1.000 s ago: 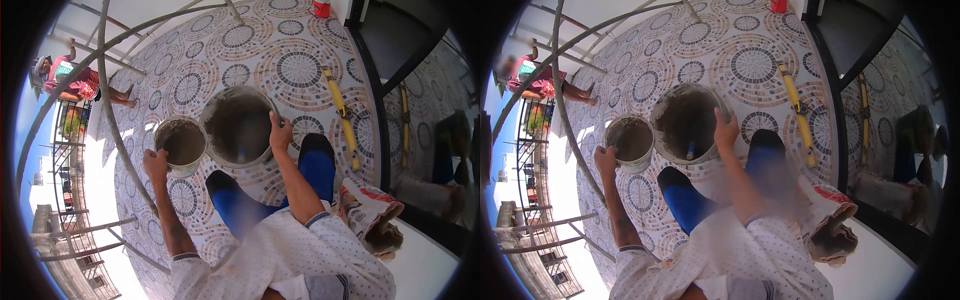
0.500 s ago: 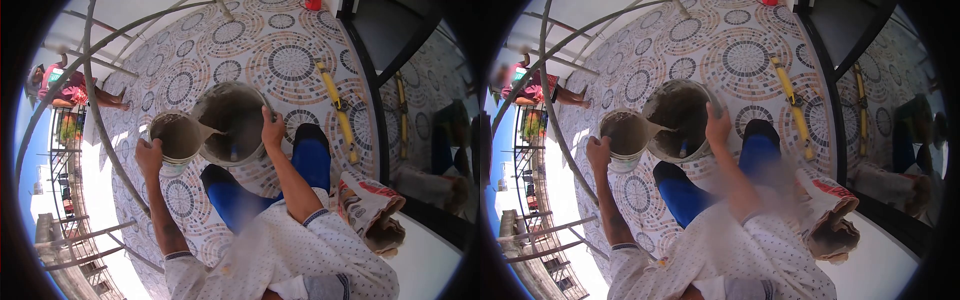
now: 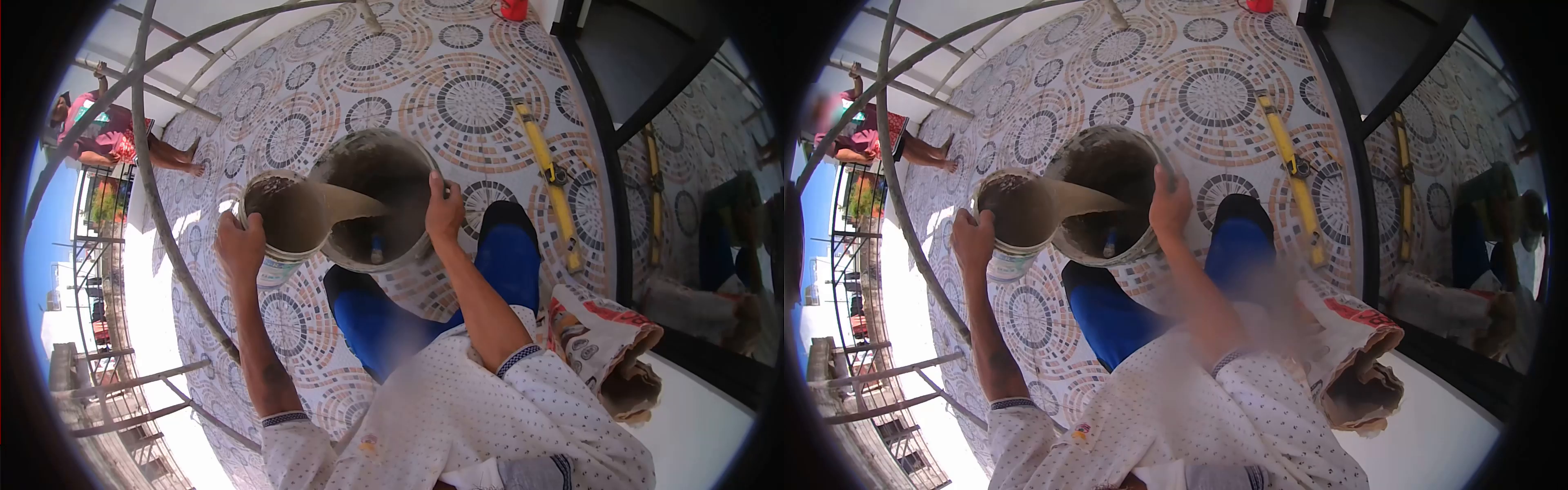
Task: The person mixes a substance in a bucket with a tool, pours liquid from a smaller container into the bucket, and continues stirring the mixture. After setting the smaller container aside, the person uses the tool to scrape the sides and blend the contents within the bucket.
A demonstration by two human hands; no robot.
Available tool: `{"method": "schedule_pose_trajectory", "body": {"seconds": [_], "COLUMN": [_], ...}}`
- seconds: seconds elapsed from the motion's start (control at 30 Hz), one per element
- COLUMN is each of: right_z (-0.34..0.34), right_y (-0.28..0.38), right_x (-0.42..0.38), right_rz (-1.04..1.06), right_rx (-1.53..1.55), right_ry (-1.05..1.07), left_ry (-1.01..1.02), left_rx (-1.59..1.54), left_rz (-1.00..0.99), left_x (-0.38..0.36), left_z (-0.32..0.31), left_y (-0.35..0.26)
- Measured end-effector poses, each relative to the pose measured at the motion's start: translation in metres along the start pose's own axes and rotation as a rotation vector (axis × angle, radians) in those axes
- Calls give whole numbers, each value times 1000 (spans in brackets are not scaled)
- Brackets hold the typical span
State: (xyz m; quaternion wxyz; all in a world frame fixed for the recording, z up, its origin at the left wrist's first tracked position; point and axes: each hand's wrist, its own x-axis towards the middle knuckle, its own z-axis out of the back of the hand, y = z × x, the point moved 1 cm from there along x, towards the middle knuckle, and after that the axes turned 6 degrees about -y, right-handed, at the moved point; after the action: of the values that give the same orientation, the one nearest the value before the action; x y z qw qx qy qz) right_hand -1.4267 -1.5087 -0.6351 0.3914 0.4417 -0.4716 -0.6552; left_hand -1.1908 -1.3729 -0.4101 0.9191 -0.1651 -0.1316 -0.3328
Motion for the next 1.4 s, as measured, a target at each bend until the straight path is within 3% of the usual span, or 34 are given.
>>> {"method": "schedule_pose_trajectory", "body": {"seconds": [0.37, 1.4], "right_z": [10, 6], "right_y": [20, 10], "right_x": [-4, -1], "right_rz": [-37, 6], "right_rx": [-39, -86], "right_ry": [105, 86], "left_ry": [43, 55], "left_rx": [22, 40], "left_rz": [-2, 32], "left_x": [-3, 2], "left_z": [5, 4], "left_y": [-23, -20]}}
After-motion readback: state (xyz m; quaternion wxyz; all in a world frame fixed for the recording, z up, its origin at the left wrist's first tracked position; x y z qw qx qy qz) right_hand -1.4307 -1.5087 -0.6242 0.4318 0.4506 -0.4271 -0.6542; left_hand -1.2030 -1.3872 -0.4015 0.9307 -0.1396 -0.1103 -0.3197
